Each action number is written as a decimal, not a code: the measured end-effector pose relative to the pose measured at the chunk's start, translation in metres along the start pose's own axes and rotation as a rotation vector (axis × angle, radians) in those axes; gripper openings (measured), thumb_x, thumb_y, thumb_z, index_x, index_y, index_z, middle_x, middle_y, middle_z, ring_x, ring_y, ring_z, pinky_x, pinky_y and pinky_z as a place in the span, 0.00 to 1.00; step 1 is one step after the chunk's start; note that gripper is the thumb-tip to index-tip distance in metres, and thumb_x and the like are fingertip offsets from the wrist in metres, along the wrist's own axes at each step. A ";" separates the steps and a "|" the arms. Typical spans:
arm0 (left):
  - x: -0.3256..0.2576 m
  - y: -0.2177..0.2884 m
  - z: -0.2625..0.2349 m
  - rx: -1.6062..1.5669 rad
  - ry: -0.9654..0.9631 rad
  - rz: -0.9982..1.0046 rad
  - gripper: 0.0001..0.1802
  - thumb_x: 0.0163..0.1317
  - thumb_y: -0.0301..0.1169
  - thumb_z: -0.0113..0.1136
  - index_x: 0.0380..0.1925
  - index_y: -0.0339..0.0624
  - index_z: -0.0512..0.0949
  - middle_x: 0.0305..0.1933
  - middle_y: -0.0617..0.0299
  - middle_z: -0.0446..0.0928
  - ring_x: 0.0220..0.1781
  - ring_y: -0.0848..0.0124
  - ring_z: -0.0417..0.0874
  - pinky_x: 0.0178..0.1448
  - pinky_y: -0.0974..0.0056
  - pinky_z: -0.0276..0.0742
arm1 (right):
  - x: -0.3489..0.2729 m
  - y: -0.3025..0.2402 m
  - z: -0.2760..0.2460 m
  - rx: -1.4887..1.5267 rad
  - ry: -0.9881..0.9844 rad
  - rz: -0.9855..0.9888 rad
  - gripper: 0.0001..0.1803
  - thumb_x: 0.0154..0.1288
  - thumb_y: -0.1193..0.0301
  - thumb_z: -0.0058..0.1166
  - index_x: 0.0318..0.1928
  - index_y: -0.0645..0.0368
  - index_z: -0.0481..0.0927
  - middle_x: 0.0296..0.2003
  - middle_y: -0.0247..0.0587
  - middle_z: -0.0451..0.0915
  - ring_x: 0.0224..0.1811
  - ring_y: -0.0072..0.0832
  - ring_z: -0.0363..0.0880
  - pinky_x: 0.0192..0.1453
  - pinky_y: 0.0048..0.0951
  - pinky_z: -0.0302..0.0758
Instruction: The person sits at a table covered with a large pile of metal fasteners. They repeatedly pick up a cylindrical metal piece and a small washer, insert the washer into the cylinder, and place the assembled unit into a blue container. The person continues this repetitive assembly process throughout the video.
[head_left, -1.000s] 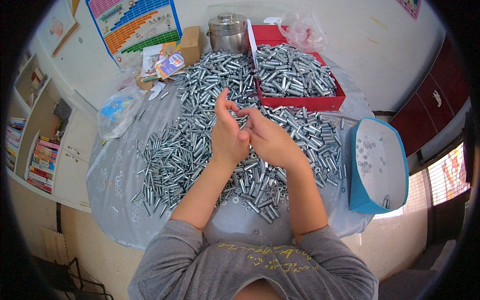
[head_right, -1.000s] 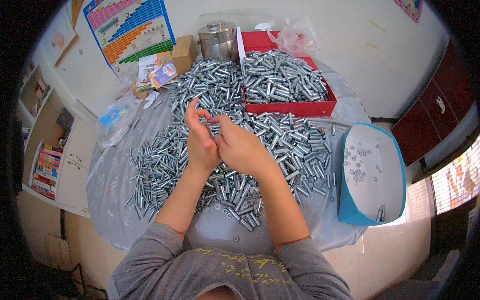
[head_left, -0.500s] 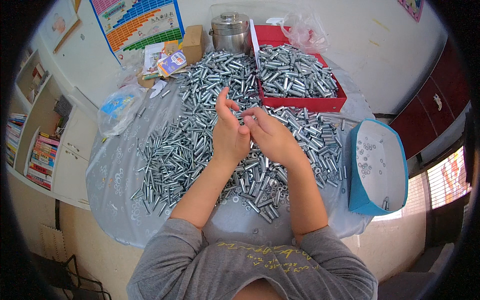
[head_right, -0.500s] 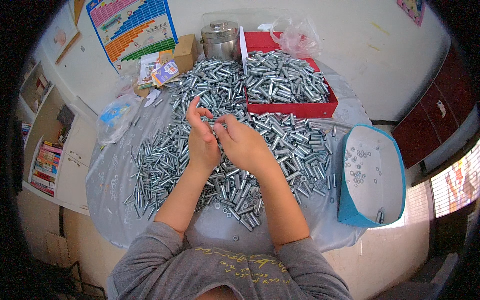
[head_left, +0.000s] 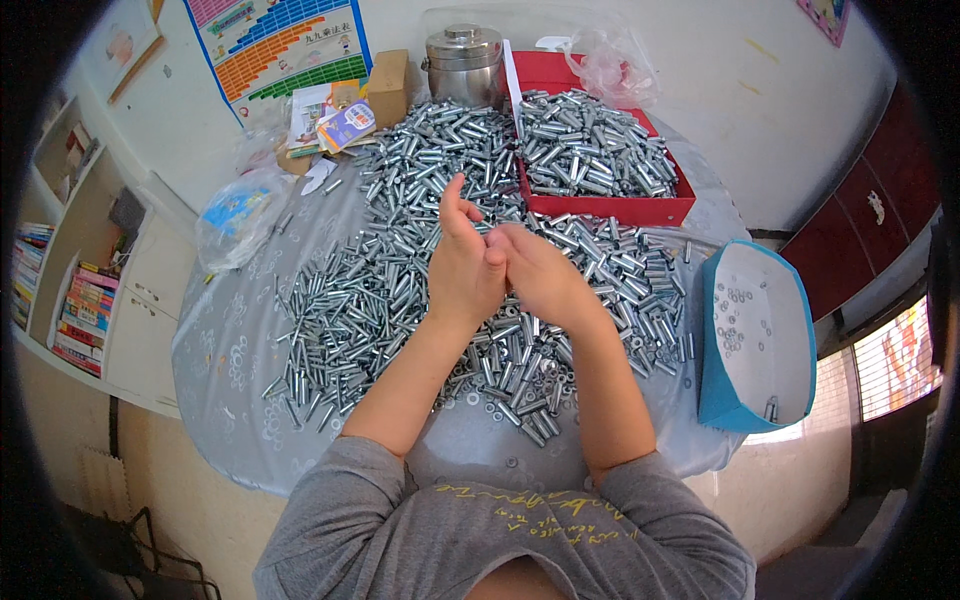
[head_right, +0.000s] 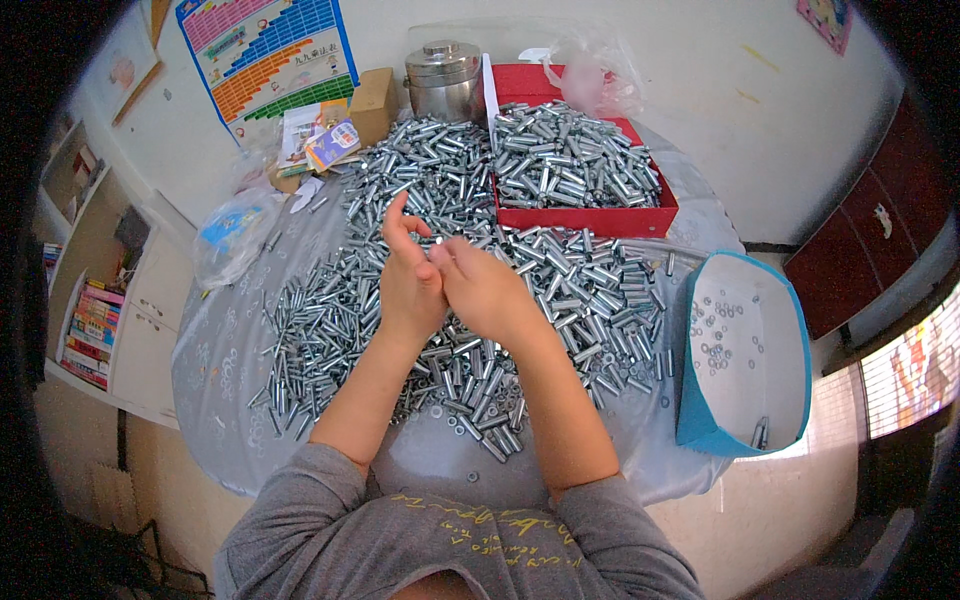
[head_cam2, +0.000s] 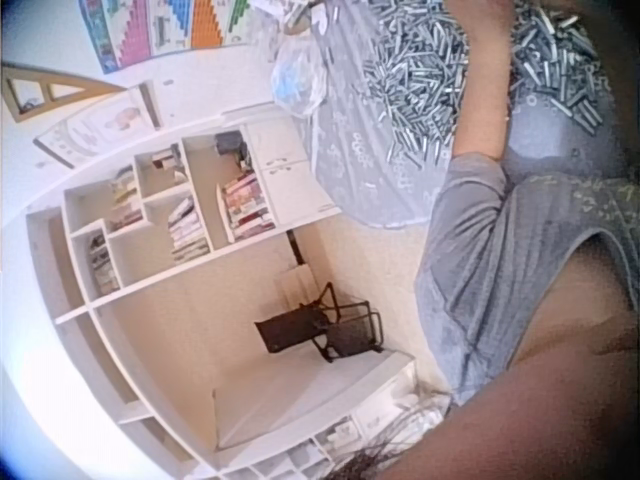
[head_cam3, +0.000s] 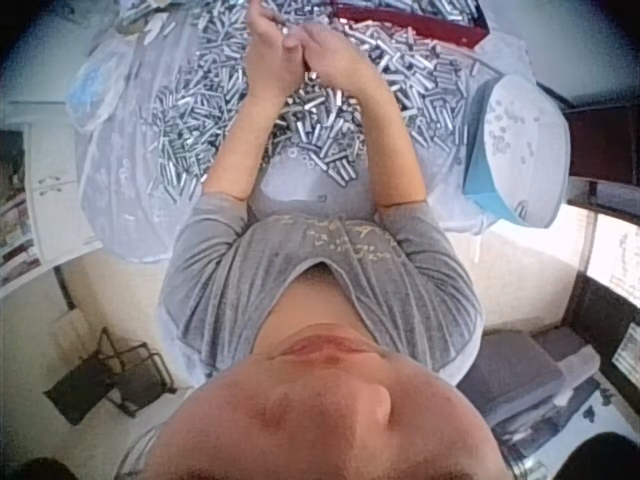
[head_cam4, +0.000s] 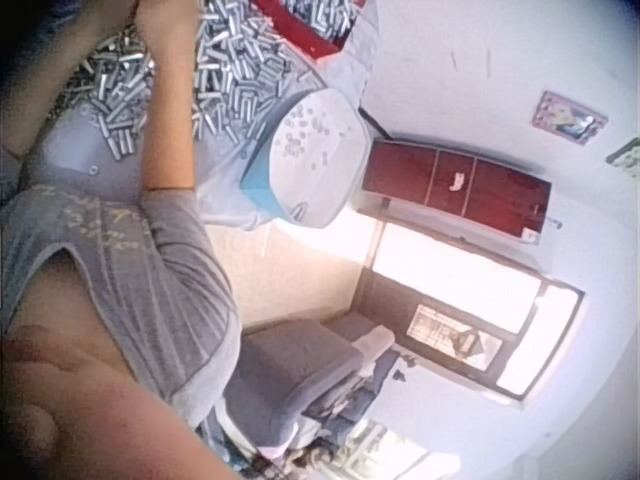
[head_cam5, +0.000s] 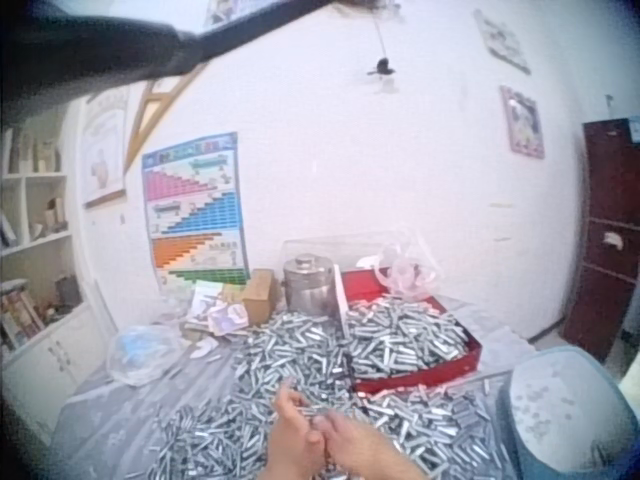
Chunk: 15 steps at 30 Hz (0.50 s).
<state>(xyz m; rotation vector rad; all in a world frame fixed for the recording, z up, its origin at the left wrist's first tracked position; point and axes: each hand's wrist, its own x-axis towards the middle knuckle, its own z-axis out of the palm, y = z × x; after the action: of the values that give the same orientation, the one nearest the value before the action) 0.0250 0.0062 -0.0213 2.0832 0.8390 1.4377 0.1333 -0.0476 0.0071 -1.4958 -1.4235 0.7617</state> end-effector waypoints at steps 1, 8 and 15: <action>0.000 -0.001 0.000 -0.001 -0.002 0.000 0.58 0.48 0.75 0.20 0.62 0.30 0.45 0.40 0.50 0.67 0.34 0.56 0.75 0.30 0.61 0.71 | 0.002 0.007 0.003 -0.013 0.004 -0.045 0.17 0.63 0.62 0.39 0.44 0.62 0.71 0.32 0.54 0.77 0.36 0.44 0.77 0.41 0.36 0.70; 0.000 -0.002 0.000 0.026 -0.017 -0.032 0.59 0.47 0.75 0.19 0.62 0.31 0.46 0.40 0.50 0.67 0.34 0.57 0.75 0.30 0.61 0.71 | 0.007 0.004 -0.002 0.082 -0.056 0.053 0.16 0.62 0.64 0.39 0.39 0.64 0.73 0.26 0.49 0.76 0.30 0.37 0.76 0.37 0.33 0.70; -0.002 -0.001 0.000 0.040 -0.006 0.021 0.58 0.48 0.75 0.21 0.62 0.31 0.46 0.39 0.51 0.67 0.33 0.57 0.75 0.30 0.61 0.71 | 0.011 0.015 0.004 0.108 -0.026 0.005 0.15 0.61 0.66 0.40 0.39 0.64 0.74 0.23 0.44 0.75 0.29 0.32 0.75 0.36 0.33 0.70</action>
<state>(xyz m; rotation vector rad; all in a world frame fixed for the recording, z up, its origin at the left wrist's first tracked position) 0.0247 0.0056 -0.0230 2.1302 0.8525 1.4359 0.1375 -0.0350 -0.0067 -1.4117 -1.3760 0.8513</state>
